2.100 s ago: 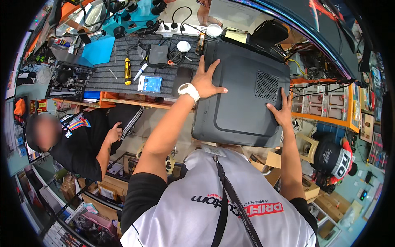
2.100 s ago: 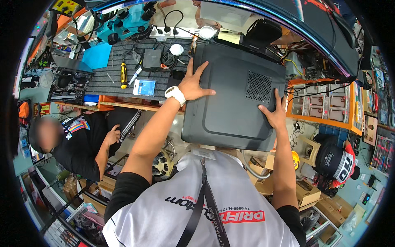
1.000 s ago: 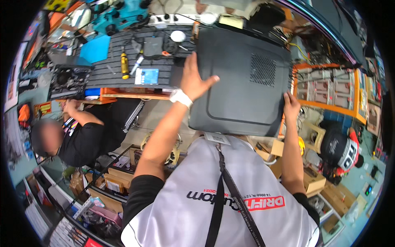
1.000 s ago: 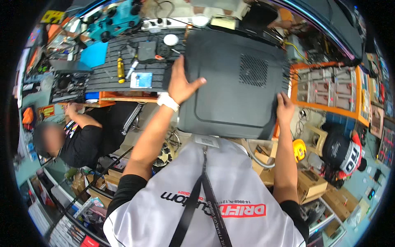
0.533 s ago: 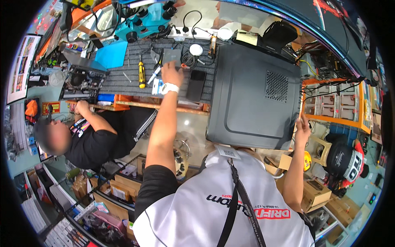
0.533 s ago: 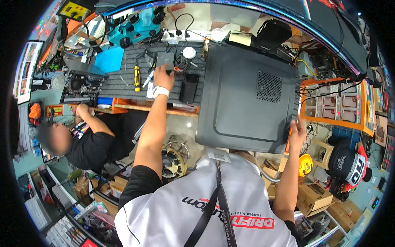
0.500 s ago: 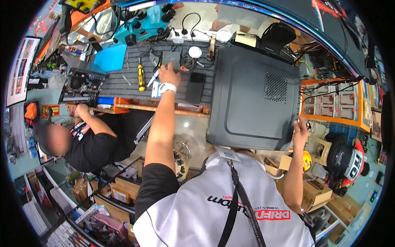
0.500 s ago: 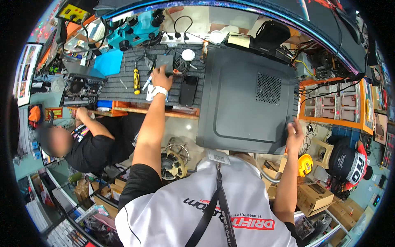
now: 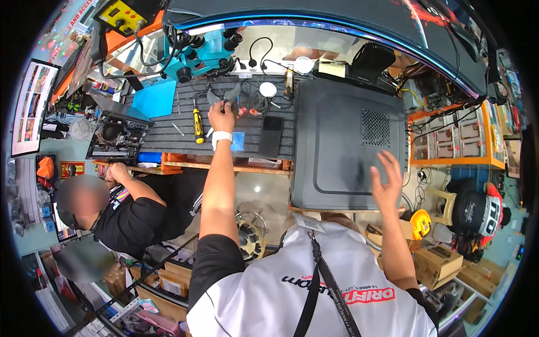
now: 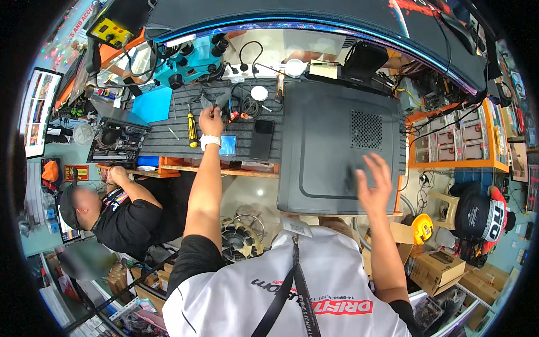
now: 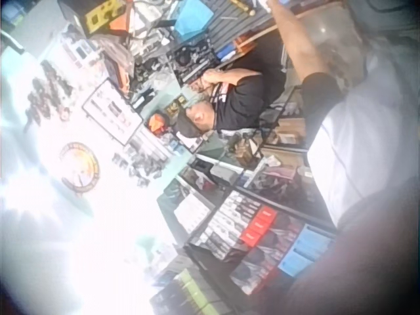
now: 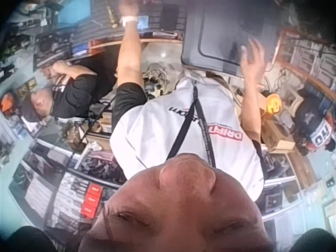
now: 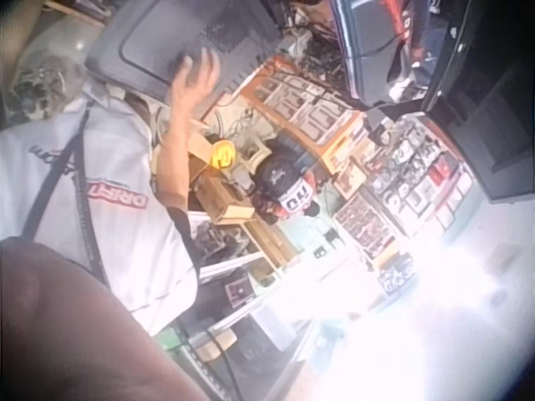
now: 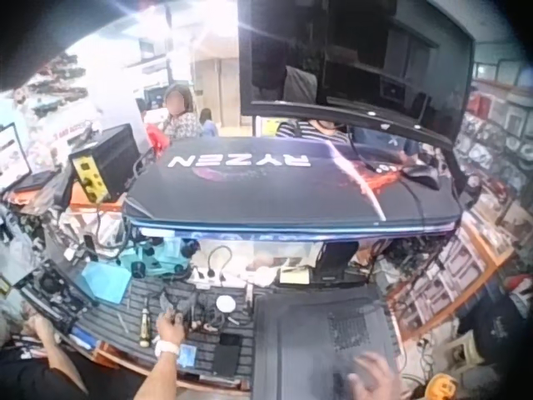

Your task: The person attaches the side panel to a computer case, wipes the exterior surfaces with a cloth, and connects a cable to the rear port.

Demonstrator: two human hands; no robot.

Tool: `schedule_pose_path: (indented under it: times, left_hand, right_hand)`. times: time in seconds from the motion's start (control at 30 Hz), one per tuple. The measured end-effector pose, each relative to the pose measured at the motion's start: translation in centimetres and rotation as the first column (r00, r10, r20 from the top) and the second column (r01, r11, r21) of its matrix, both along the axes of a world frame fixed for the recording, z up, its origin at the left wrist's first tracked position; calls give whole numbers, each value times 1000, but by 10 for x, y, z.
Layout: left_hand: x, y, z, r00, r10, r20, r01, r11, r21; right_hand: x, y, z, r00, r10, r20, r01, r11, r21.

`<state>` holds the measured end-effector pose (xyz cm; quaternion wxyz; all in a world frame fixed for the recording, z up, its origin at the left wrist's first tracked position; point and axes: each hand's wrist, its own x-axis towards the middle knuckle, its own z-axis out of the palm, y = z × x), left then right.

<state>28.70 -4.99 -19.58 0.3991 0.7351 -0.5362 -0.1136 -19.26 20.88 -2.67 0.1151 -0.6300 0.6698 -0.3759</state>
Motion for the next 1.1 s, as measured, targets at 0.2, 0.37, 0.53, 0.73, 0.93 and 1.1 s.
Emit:
schedule_pose_path:
  times: [0.2, 0.37, 0.53, 0.73, 0.93, 1.1]
  left_hand:
    - [-109, 104, 117, 904, -331, 270, 413, 841, -350]
    - [-196, 177, 170, 693, -675, 255, 720, 627, -298]
    - [-173, 70, 124, 738, -636, -223, 551, 760, -344]
    - [-189, -164, 23, 798, -596, 90, 603, 785, -140]
    - [-230, -238, 8, 620, -749, 235, 462, 590, 662]
    - [-252, -236, 14, 542, -727, 421, 349, 650, 675]
  right_hand:
    - [117, -65, -9, 196, -16, 981, -486, 867, 111]
    - [129, -91, -16, -145, -300, 943, -412, 885, 218]
    - [65, -74, -6, -218, -282, 935, -168, 954, 248]
    - [-2, -23, 19, -202, -257, 945, 137, 948, 287]
    - [-37, -3, 21, 121, -564, 817, 344, 796, 498]
    - [-54, -8, 1, 234, -576, 783, 266, 813, 518]
